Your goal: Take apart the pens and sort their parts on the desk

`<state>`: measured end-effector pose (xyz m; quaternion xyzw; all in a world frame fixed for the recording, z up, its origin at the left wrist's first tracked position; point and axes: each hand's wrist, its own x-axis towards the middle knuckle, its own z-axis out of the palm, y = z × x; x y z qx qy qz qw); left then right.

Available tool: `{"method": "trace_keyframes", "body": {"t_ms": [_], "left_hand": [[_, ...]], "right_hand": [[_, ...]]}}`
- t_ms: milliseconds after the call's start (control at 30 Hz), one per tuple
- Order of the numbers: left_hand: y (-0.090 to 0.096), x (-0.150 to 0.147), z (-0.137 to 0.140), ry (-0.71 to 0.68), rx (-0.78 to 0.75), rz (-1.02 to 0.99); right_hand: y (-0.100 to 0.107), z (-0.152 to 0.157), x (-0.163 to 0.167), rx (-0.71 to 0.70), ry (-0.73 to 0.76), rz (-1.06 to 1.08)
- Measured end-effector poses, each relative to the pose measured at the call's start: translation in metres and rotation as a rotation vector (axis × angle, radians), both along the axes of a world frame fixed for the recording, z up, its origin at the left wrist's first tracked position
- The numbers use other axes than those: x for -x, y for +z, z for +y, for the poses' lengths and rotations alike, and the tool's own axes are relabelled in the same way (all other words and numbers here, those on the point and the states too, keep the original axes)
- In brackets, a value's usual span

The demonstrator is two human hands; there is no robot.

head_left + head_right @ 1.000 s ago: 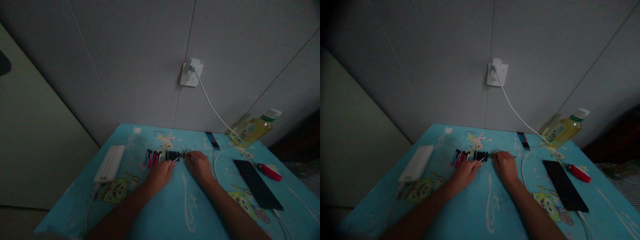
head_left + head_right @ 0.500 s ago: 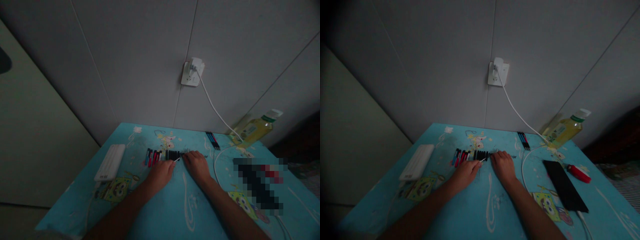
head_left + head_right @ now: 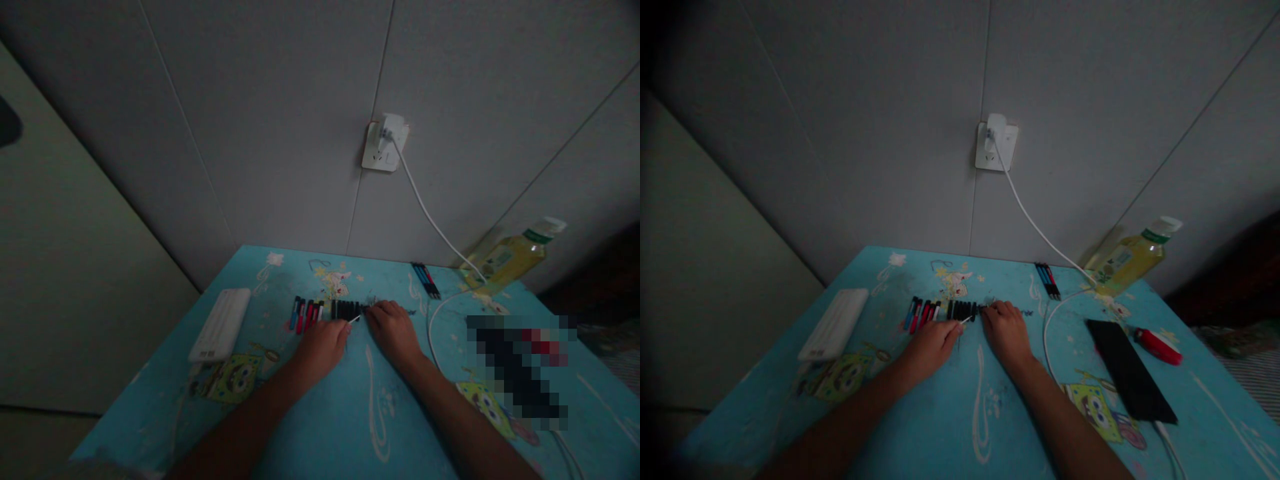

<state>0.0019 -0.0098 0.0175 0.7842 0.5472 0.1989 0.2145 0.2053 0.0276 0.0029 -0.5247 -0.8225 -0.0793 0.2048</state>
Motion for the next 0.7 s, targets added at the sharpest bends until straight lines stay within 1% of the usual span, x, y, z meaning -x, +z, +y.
{"method": "trace_keyframes", "body": {"t_ms": [167, 367, 500, 600, 700], "left_hand": [[0.001, -0.001, 0.000, 0.007, 0.017, -0.001], [0.001, -0.001, -0.001, -0.007, 0.012, -0.036], [0.003, 0.000, -0.001, -0.013, 0.006, -0.022], [0.002, 0.000, -0.001, -0.002, 0.014, -0.009], [0.002, 0.000, -0.001, 0.002, 0.007, -0.017]], "right_hand": [[-0.001, 0.000, 0.000, -0.007, 0.039, 0.051], [0.000, -0.003, 0.005, 0.032, 0.084, 0.064], [0.003, -0.003, 0.005, 0.029, 0.111, 0.101], [0.005, -0.005, 0.001, 0.004, 0.115, 0.181], [0.010, -0.011, -0.006, -0.009, 0.115, 0.332]]}}
